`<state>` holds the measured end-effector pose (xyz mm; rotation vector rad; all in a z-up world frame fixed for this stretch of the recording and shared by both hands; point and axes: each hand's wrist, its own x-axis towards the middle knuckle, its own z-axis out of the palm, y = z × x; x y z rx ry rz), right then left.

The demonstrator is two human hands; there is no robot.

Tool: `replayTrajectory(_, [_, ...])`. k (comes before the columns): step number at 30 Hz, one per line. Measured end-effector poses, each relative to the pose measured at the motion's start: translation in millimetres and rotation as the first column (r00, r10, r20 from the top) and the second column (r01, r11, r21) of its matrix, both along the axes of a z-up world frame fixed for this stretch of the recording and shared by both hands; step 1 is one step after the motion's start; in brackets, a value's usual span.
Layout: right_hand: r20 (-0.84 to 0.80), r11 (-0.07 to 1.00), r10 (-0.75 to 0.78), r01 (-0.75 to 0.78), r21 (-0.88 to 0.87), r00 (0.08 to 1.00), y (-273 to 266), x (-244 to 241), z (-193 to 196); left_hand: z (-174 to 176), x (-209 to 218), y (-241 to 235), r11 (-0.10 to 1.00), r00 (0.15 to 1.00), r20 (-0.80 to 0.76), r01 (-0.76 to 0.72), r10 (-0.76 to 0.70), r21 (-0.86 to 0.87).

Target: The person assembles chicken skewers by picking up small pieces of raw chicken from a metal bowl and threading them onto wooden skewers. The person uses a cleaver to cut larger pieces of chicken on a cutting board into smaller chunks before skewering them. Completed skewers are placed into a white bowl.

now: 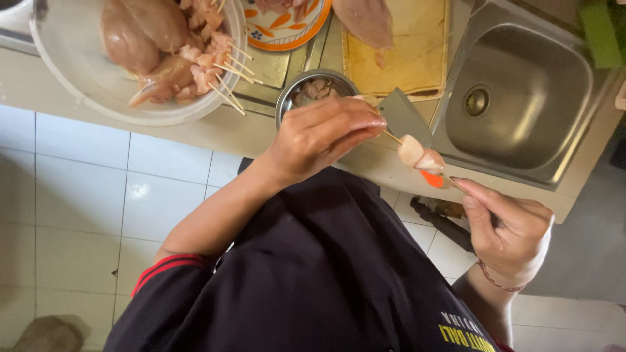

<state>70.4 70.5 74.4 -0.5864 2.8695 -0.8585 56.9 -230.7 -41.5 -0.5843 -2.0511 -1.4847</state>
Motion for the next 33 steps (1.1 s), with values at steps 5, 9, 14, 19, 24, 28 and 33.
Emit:
replayTrajectory(5, [-0.008, 0.998, 0.034, -0.033, 0.059, 0.999, 1.0, -1.6, 2.6, 2.9, -1.2, -3.7, 0.975, 0.99, -0.142, -0.046, 0.015, -0.218])
replayTrajectory(9, [-0.092, 0.989, 0.135, -0.128, 0.076, 0.987, 2.6, -0.9, 3.3, 8.1, -1.9, -8.1, 0.904, 0.969, -0.248, -0.101, -0.005, -0.414])
replayTrajectory(14, [-0.16, 1.0, -0.002, 0.003, 0.006, 0.987, 0.7, 11.5, -10.2, 24.4, -14.1, -10.3, 0.958, 0.973, -0.23, -0.043, -0.025, -0.285])
replayTrajectory(19, [-0.221, 0.956, -0.155, 0.089, -0.28, 0.963, -16.1, 22.6, -41.1, 40.6, -3.4, 6.7, 0.605, 0.824, 0.157, 0.255, -0.544, 0.754])
replayTrajectory(24, [-0.298, 0.973, -0.117, 0.05, -0.224, 0.947, -35.8, 32.4, -56.8, 29.0, 3.6, 50.4, 0.384, 0.779, 0.084, 0.21, -0.622, 0.899])
replayTrajectory(28, [-0.129, 0.933, -0.246, 0.198, -0.301, 0.961, -47.2, 39.6, -59.4, 30.4, 4.5, 60.8, 0.3, 0.731, 0.008, 0.27, -0.683, 0.915])
replayTrajectory(33, [-0.044, 0.9, -0.256, 0.222, -0.375, 0.966, -53.5, 39.8, -61.0, 30.4, 1.6, 46.6, 0.213, 0.689, -0.025, 0.258, -0.725, 0.942])
